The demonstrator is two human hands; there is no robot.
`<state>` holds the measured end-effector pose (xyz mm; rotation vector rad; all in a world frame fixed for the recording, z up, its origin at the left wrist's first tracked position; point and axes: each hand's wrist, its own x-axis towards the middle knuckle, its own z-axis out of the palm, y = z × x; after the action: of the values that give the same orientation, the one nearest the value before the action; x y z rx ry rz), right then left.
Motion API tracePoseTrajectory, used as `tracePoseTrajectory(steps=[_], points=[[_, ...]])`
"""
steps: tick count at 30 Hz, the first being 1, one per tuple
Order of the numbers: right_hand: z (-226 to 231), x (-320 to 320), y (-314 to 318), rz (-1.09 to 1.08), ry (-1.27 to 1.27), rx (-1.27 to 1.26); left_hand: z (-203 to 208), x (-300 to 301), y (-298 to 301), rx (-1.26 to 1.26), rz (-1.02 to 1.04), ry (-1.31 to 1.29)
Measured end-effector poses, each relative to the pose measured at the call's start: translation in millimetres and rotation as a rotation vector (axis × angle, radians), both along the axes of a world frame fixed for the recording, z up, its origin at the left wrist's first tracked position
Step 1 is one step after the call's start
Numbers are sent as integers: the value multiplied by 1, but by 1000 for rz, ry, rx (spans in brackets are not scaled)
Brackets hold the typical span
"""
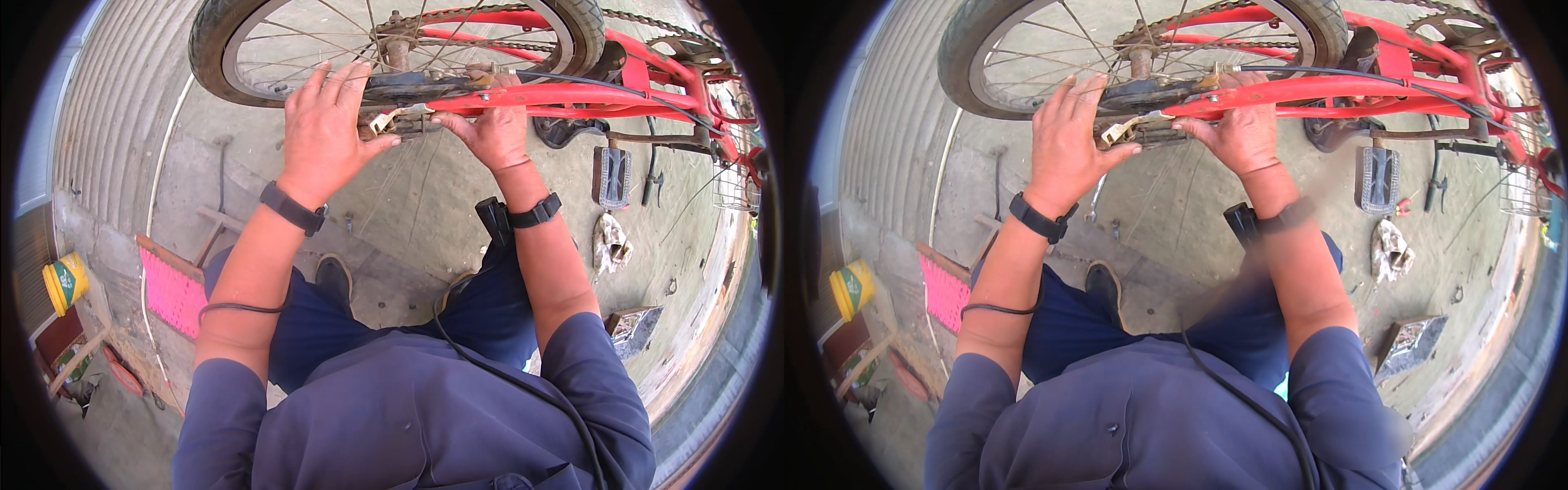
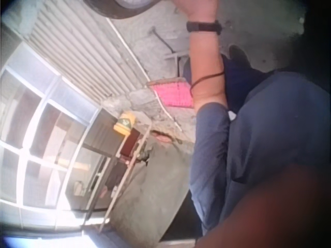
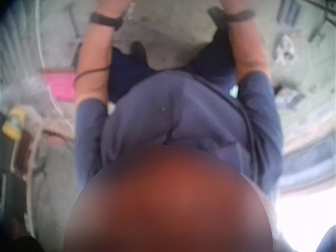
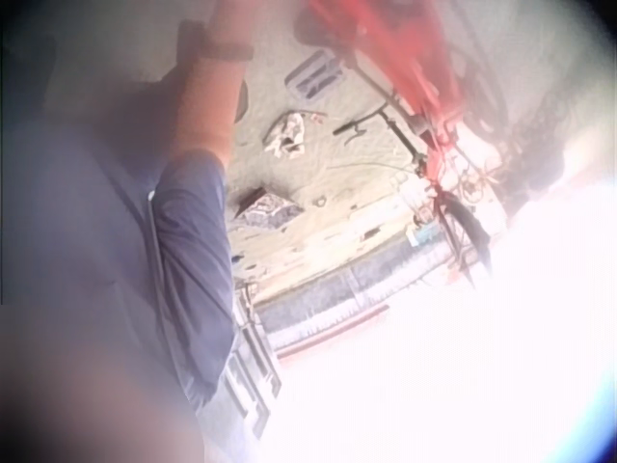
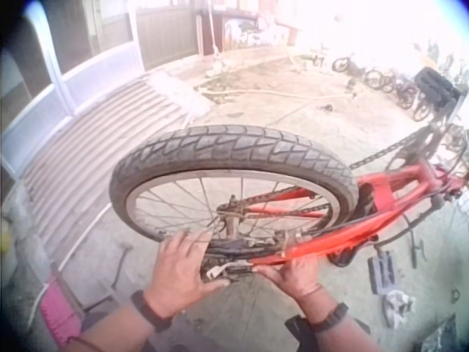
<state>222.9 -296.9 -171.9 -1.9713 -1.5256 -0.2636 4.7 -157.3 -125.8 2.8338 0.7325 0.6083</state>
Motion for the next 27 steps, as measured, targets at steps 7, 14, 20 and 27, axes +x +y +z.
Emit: tracePoseTrajectory(steps=[7, 14, 20, 27], points=[[-6, 2, 0, 3, -46, -9, -2, 5, 12, -138, -112, -55], [-6, 5, 1, 35, -52, -20, -7, 9, 12, -130, -121, -114], [-1, -1, 2, 19, -49, 34, -11, 8, 12, -99, -125, -136], [0, -10, 4, -22, 22, 4, -14, 9, 11, -91, -118, -136]])
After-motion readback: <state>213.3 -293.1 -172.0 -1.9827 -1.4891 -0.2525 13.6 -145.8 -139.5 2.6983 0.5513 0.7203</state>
